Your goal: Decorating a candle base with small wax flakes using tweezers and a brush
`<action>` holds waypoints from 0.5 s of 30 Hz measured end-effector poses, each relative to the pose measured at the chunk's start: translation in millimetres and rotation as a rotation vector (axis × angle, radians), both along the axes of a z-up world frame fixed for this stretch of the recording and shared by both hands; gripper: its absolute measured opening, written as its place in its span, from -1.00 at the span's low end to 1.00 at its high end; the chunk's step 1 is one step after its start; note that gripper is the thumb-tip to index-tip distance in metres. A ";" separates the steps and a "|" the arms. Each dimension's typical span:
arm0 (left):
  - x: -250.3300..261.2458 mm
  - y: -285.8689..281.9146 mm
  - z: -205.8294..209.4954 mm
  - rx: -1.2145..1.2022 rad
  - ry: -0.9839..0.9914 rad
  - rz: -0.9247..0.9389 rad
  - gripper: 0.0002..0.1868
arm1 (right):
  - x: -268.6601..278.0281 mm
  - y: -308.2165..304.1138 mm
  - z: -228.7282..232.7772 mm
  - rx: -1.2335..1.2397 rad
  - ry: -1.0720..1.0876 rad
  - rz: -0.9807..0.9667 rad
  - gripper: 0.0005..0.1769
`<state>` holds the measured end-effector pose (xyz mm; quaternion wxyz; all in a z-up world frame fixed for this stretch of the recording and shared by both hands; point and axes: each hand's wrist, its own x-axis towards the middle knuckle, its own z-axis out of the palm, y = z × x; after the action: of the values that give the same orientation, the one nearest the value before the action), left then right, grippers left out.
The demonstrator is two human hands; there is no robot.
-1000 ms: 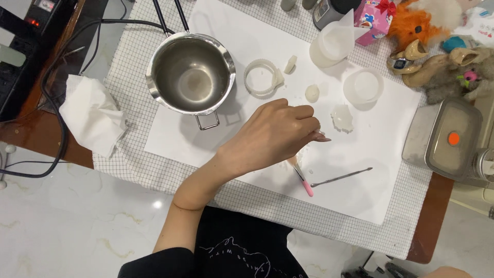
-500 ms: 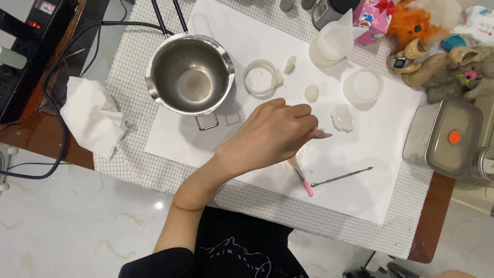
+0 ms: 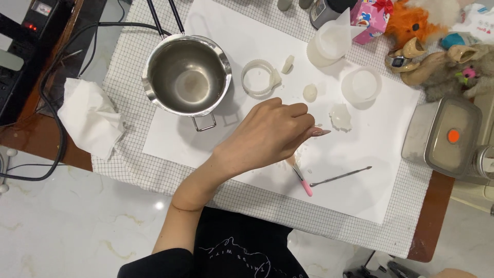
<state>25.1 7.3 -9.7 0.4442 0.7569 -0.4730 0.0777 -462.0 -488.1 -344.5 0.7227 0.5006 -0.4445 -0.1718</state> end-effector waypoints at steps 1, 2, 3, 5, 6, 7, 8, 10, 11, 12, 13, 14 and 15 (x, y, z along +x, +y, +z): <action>0.1 0.1 -0.3 -0.002 -0.006 0.001 -0.71 | -1.4 -8.0 -7.1 0.007 -0.005 0.001 -0.68; -0.5 -0.1 -0.9 -0.001 -0.006 0.003 -0.71 | -2.4 -13.6 -11.9 0.014 -0.010 0.001 -0.68; -0.5 0.0 -1.1 -0.012 -0.003 0.004 -0.75 | -2.1 -18.4 -18.1 0.021 -0.017 0.001 -0.67; -0.4 1.4 0.5 -0.024 -0.007 -0.003 -0.79 | -2.0 -26.2 -28.0 0.034 -0.038 -0.009 -0.66; -0.2 2.6 2.3 -0.030 -0.012 -0.002 -0.84 | -2.3 -29.4 -31.8 0.039 -0.051 -0.017 -0.65; 0.0 2.2 4.2 -0.039 -0.017 -0.006 -0.88 | -4.2 -33.3 -34.1 0.040 -0.066 -0.030 -0.65; -1.0 1.9 3.2 -0.043 -0.026 -0.019 -0.88 | -7.0 -38.8 -36.2 0.042 -0.080 -0.043 -0.64; -1.9 0.2 1.8 -0.067 -0.045 -0.014 -0.85 | -10.1 -51.4 -40.8 0.043 -0.112 -0.069 -0.63; -3.2 1.0 5.0 -0.067 -0.060 -0.025 -0.85 | -0.3 -49.4 -42.0 0.049 -0.134 -0.079 -0.62; -4.7 2.0 8.7 -0.096 -0.050 -0.056 -0.85 | 9.2 -47.4 -42.5 0.055 -0.156 -0.088 -0.62; -4.9 5.6 13.3 -0.112 -0.044 -0.085 -0.85 | 23.9 -39.8 -50.6 0.073 -0.184 -0.095 -0.61; -5.9 6.6 13.8 -0.099 -0.065 -0.093 -0.85 | 86.0 -12.9 -5.8 0.090 -0.211 -0.102 -0.61; -7.0 8.7 14.1 -0.121 -0.099 -0.094 -0.85 | 131.9 31.8 44.0 0.110 -0.234 -0.108 -0.60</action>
<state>18.1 16.1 4.4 0.4683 0.7010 -0.5237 0.1226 -330.0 -456.3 -300.5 0.6273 0.5311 -0.5420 -0.1752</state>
